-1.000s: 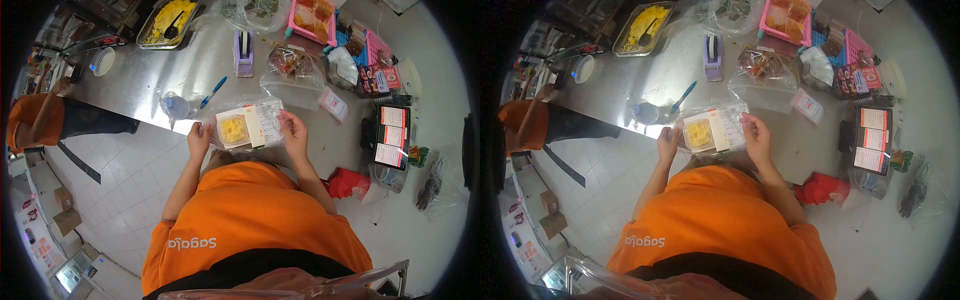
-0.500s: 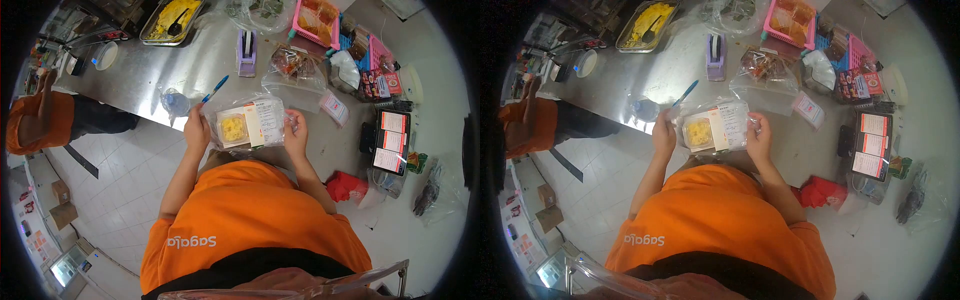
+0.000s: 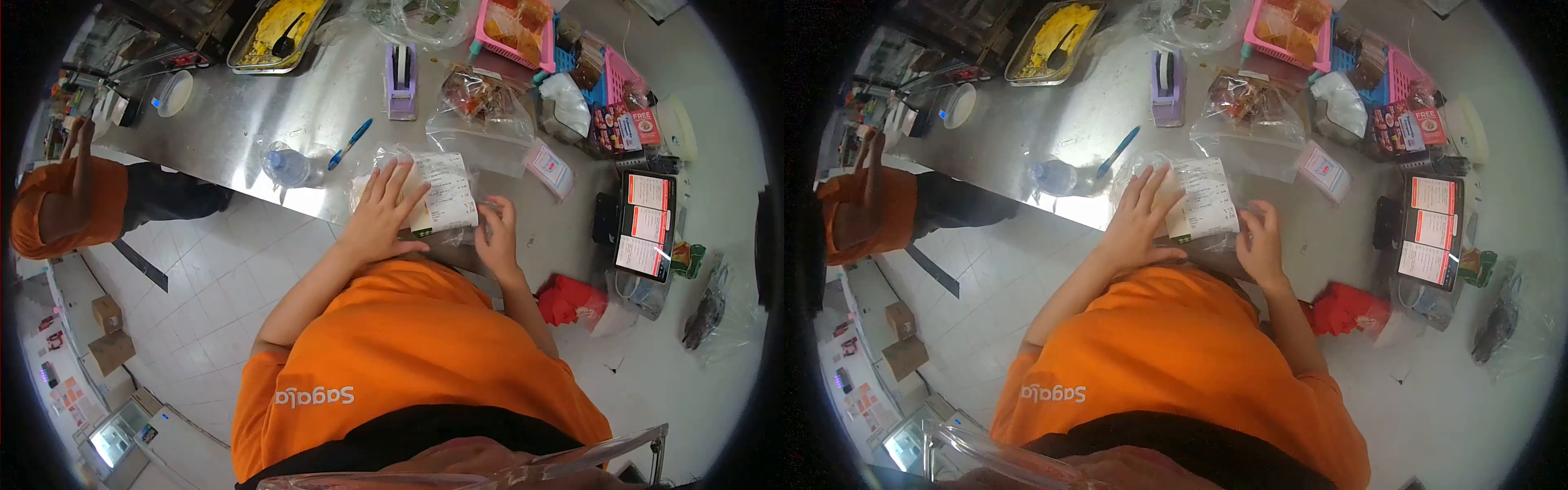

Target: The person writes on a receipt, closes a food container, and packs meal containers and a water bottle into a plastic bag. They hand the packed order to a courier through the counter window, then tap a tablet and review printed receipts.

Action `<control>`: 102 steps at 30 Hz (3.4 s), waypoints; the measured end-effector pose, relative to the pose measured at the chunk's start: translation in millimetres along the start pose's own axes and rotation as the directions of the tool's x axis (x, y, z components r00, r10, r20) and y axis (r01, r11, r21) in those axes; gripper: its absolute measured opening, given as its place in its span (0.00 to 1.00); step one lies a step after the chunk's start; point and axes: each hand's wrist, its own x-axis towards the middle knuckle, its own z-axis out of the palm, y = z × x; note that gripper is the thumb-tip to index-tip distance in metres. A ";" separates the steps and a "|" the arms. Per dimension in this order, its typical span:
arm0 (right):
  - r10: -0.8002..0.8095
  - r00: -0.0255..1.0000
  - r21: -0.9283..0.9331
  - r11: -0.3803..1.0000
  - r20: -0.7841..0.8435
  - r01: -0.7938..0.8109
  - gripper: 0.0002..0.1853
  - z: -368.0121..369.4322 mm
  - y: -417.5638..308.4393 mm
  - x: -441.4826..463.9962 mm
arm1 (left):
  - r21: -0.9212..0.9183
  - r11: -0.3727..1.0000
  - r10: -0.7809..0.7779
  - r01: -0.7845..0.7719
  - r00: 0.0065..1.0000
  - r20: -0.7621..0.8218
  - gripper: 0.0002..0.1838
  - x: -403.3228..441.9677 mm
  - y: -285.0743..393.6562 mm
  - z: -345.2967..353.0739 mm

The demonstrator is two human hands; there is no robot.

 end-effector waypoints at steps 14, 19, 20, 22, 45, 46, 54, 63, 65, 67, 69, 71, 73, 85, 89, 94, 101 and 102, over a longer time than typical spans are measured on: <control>-0.091 0.995 -0.070 0.994 -0.034 0.089 0.13 23.0 -4.5 4.6 | -0.103 0.968 -0.222 0.227 0.973 0.063 0.40 38.8 -28.0 16.7; 0.263 0.964 0.217 0.944 -0.041 -0.249 0.16 36.6 -10.2 -7.8 | 0.141 0.959 -0.249 0.245 0.968 0.009 0.43 35.9 -5.6 27.6; 0.355 0.934 0.320 0.883 0.026 -0.345 0.17 40.0 -6.4 -8.5 | 0.072 0.966 -0.249 0.247 0.968 0.017 0.44 36.1 -7.8 28.9; 0.344 0.937 0.342 0.874 0.064 -0.345 0.18 40.5 -1.0 -8.6 | -0.063 0.966 -0.248 0.249 0.968 0.029 0.44 36.5 -20.9 30.0; 0.129 0.972 -0.162 0.982 0.197 -0.097 0.27 29.2 -13.3 -23.9 | 0.034 0.994 -0.107 0.108 0.993 -0.041 0.40 18.2 -12.4 25.7; 0.133 0.968 -0.220 0.972 0.214 -0.085 0.28 33.5 -8.1 -25.5 | -0.007 0.994 -0.107 0.107 0.994 -0.033 0.39 16.2 -13.3 24.7; 0.121 0.967 -0.082 0.991 0.224 -0.105 0.27 24.9 -25.2 -9.4 | -0.024 0.991 -0.135 0.135 0.991 0.010 0.43 13.5 -29.2 30.2; 0.031 0.970 -0.179 0.984 0.242 0.013 0.30 53.6 34.5 -8.6 | -0.110 0.986 -0.132 0.127 0.990 -0.042 0.44 9.4 -26.7 27.9; 0.020 0.959 -0.154 0.988 0.282 0.024 0.31 59.4 49.9 -4.2 | -0.120 0.983 -0.145 0.139 0.989 -0.039 0.44 9.0 -26.2 29.2; -0.007 0.962 -0.078 0.996 0.272 0.030 0.31 55.5 43.7 -2.5 | -0.075 0.993 -0.103 0.094 0.987 -0.121 0.45 9.2 -34.0 42.3; 0.048 0.947 -0.159 0.987 0.316 0.003 0.31 52.0 39.7 -0.8 | -0.076 0.993 -0.095 0.085 0.986 -0.140 0.45 9.0 -34.7 45.3; 0.033 0.958 -0.207 0.978 0.284 0.028 0.31 50.8 31.6 -3.7 | -0.120 0.987 -0.119 0.108 0.989 -0.087 0.43 7.2 -30.8 35.4; -0.057 0.982 -0.236 0.967 0.181 0.100 0.31 48.6 16.0 -11.2 | -0.119 0.987 -0.119 0.108 0.989 -0.091 0.43 6.2 -28.6 30.0; 0.071 0.979 0.137 0.989 -0.189 -0.046 0.19 38.6 6.9 -12.1 | 0.022 0.999 -0.039 0.043 0.986 -0.164 0.44 -2.7 -18.7 23.5; 0.022 0.949 0.242 0.969 -0.314 0.057 0.17 49.4 34.9 -5.4 | 0.014 0.997 -0.067 0.069 0.987 -0.148 0.44 -4.6 -17.7 22.9; -0.357 0.931 0.124 0.923 -0.079 0.365 0.15 61.2 125.3 10.6 | 0.019 0.998 -0.053 0.057 0.985 -0.162 0.45 -6.7 -22.1 27.3; -0.154 0.981 0.142 0.975 -0.121 0.171 0.16 60.4 66.8 13.4 | -0.013 0.995 -0.098 0.098 0.988 -0.120 0.45 -6.1 -20.1 21.1; -0.138 0.982 0.145 0.977 -0.129 0.157 0.16 59.5 63.1 13.2 | -0.017 0.995 -0.101 0.100 0.988 -0.119 0.45 -5.9 -20.8 22.0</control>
